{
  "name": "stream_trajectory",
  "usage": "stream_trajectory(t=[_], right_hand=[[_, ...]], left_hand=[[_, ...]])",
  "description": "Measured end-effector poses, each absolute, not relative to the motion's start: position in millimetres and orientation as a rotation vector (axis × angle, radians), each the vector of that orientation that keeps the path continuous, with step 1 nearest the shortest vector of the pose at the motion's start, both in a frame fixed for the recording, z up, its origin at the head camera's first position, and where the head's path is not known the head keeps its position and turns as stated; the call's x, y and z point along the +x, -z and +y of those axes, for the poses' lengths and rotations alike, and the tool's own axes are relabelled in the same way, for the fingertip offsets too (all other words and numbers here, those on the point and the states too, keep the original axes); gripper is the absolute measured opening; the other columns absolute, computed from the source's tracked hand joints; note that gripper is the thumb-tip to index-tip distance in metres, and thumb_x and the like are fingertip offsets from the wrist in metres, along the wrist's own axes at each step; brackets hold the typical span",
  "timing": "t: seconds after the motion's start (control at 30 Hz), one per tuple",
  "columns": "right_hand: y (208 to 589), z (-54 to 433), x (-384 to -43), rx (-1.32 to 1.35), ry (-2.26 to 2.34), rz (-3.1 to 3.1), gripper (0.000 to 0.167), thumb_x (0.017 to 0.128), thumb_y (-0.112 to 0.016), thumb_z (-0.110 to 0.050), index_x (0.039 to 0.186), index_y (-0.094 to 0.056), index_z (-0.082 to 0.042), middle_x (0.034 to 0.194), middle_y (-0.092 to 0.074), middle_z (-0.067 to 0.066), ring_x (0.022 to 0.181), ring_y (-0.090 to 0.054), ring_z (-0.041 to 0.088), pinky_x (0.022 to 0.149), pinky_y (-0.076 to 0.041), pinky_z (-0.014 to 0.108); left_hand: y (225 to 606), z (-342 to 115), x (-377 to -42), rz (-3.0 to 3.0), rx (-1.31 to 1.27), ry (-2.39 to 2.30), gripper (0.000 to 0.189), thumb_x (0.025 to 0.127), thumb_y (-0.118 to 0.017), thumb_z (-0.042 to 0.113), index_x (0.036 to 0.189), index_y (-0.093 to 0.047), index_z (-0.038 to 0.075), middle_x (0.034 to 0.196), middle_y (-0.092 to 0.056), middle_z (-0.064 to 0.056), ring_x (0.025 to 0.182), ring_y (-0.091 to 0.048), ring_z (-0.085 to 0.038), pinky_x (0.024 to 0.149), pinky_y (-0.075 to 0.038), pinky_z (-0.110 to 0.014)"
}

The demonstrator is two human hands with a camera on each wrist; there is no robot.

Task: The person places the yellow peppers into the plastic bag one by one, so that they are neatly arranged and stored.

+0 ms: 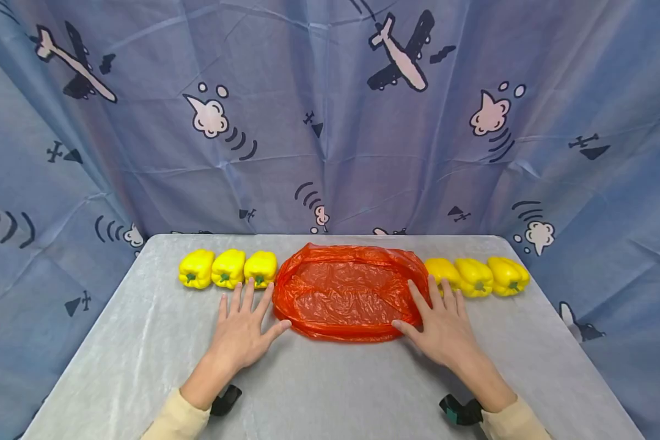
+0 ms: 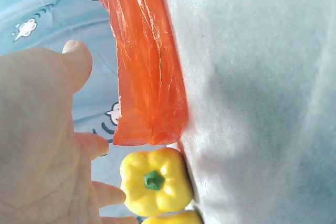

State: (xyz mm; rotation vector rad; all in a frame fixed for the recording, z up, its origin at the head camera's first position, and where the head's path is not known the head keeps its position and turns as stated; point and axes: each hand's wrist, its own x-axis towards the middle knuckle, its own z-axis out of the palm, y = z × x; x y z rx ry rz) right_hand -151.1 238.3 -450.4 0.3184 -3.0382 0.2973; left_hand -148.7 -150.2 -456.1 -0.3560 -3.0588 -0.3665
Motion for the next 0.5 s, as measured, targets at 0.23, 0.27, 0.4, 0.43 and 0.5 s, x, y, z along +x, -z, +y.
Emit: stream_trajectory(t=[0.23, 0.27, 0.4, 0.43, 0.5], right_hand=[[448.9, 237.9, -152.7, 0.321, -0.316, -3.041, 0.095, 0.093, -0.050, -0.071, 0.159, -0.031, -0.007, 0.163, -0.013, 0.032, 0.148, -0.006, 0.056, 0.117, 0.000, 0.069], [448.8, 238.3, -152.9, 0.321, -0.319, -3.039, 0.095, 0.093, -0.050, -0.071, 0.159, -0.030, -0.007, 0.163, -0.013, 0.033, 0.148, -0.006, 0.056, 0.117, 0.000, 0.069], [447.7, 240.0, -154.1, 0.319, -0.311, -3.029, 0.093, 0.094, -0.051, -0.069, 0.159, -0.031, -0.006, 0.163, -0.016, 0.033, 0.148, -0.007, 0.056, 0.117, -0.001, 0.069], [447.4, 240.5, -154.3, 0.318, -0.309, -3.029, 0.092, 0.094, -0.051, -0.069, 0.159, -0.031, -0.006, 0.163, -0.016, 0.033, 0.148, -0.008, 0.056, 0.117, -0.002, 0.069], [447.1, 241.0, -154.4, 0.321, -0.305, -3.027, 0.092, 0.094, -0.050, -0.069, 0.159, -0.032, -0.006, 0.162, -0.017, 0.033, 0.148, -0.008, 0.056, 0.117, -0.003, 0.070]], left_hand=[[455.5, -147.7, -152.3, -3.048, -0.363, 0.356, 0.087, 0.096, -0.046, 0.071, 0.162, -0.028, 0.016, 0.165, -0.016, -0.025, 0.151, -0.014, -0.049, 0.118, -0.012, -0.067], [455.5, -146.9, -152.9, -3.044, -0.367, 0.357, 0.087, 0.096, -0.046, 0.070, 0.162, -0.028, 0.016, 0.165, -0.016, -0.025, 0.151, -0.015, -0.049, 0.119, -0.013, -0.066], [457.5, -143.7, -156.1, -3.022, -0.384, 0.424, 0.083, 0.098, -0.048, 0.065, 0.161, -0.029, 0.014, 0.163, -0.022, -0.029, 0.148, -0.021, -0.051, 0.118, -0.020, -0.064], [458.4, -142.4, -156.9, -3.021, -0.380, 0.459, 0.082, 0.099, -0.048, 0.064, 0.161, -0.029, 0.013, 0.161, -0.023, -0.030, 0.147, -0.024, -0.051, 0.117, -0.023, -0.064], [460.7, -140.1, -158.2, -3.002, -0.376, 0.547, 0.079, 0.100, -0.051, 0.059, 0.160, -0.031, 0.012, 0.158, -0.028, -0.033, 0.142, -0.031, -0.052, 0.114, -0.029, -0.064]])
